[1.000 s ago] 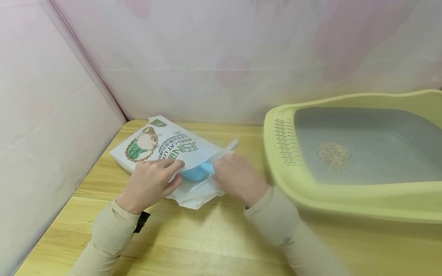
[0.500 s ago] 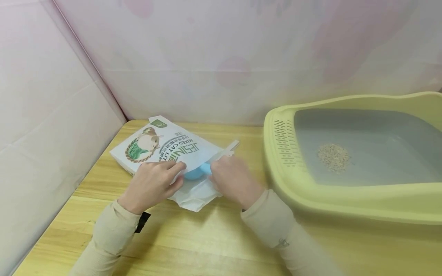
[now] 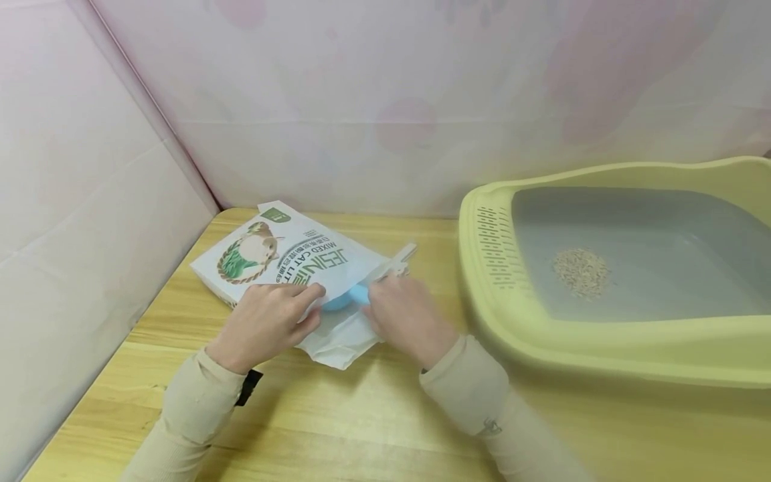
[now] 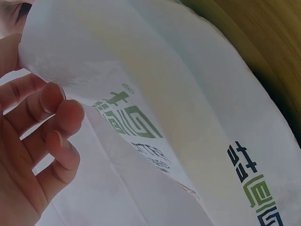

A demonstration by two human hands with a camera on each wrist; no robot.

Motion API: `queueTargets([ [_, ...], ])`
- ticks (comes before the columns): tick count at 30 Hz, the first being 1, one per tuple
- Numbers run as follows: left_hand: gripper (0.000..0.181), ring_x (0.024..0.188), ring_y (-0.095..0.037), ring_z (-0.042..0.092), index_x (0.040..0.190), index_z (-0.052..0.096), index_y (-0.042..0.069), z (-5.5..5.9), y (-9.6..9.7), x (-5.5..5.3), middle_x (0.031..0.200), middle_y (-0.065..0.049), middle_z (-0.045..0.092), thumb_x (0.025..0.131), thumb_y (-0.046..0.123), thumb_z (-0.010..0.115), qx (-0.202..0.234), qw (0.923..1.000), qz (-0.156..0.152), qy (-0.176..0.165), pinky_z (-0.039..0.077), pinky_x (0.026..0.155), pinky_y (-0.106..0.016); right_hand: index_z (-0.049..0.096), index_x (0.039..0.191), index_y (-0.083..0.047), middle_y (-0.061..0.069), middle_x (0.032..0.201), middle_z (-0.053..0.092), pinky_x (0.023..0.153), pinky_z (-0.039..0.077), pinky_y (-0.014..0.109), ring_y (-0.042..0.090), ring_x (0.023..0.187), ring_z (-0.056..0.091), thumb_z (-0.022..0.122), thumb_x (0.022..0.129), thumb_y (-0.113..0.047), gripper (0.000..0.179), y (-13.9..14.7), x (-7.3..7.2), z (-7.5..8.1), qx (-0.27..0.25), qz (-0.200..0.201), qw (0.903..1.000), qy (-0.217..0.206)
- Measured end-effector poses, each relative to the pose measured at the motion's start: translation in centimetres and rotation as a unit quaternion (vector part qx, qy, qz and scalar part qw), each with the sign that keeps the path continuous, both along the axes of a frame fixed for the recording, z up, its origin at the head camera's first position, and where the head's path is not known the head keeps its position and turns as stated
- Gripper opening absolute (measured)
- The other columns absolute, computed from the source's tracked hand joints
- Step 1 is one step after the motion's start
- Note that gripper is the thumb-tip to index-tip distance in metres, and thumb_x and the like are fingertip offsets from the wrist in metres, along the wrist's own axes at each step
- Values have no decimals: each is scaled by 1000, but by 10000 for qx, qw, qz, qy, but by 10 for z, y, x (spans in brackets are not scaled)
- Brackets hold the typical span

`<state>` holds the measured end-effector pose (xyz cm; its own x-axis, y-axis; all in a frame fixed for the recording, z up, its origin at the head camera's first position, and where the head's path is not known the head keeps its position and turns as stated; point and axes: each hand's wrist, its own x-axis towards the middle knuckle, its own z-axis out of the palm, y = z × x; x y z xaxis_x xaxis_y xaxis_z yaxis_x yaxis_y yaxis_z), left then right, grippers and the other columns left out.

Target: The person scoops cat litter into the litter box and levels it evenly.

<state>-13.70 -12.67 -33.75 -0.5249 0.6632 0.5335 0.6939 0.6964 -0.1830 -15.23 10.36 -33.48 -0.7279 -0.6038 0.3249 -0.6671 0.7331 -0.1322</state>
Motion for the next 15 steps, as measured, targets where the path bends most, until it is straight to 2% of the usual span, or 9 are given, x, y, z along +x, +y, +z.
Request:
queueTargets([
  [8,20,45,-8,37,81,50,10,0,0,0,57,7,39,80,9,70,-3,10000,-28,-56,33,39,-24,56,68,-8,-2,57,39,42,31,23,9,49,35,81,85,-16,31,0,-2,-6,-50,11,10000,0],
  [15,19,44,-8,37,81,51,10,0,-2,0,57,6,39,80,9,69,-18,10000,-22,-62,33,39,-24,57,66,-7,-2,55,39,41,32,24,9,48,36,81,84,-14,31,-2,-8,-22,-10,51,10000,18],
])
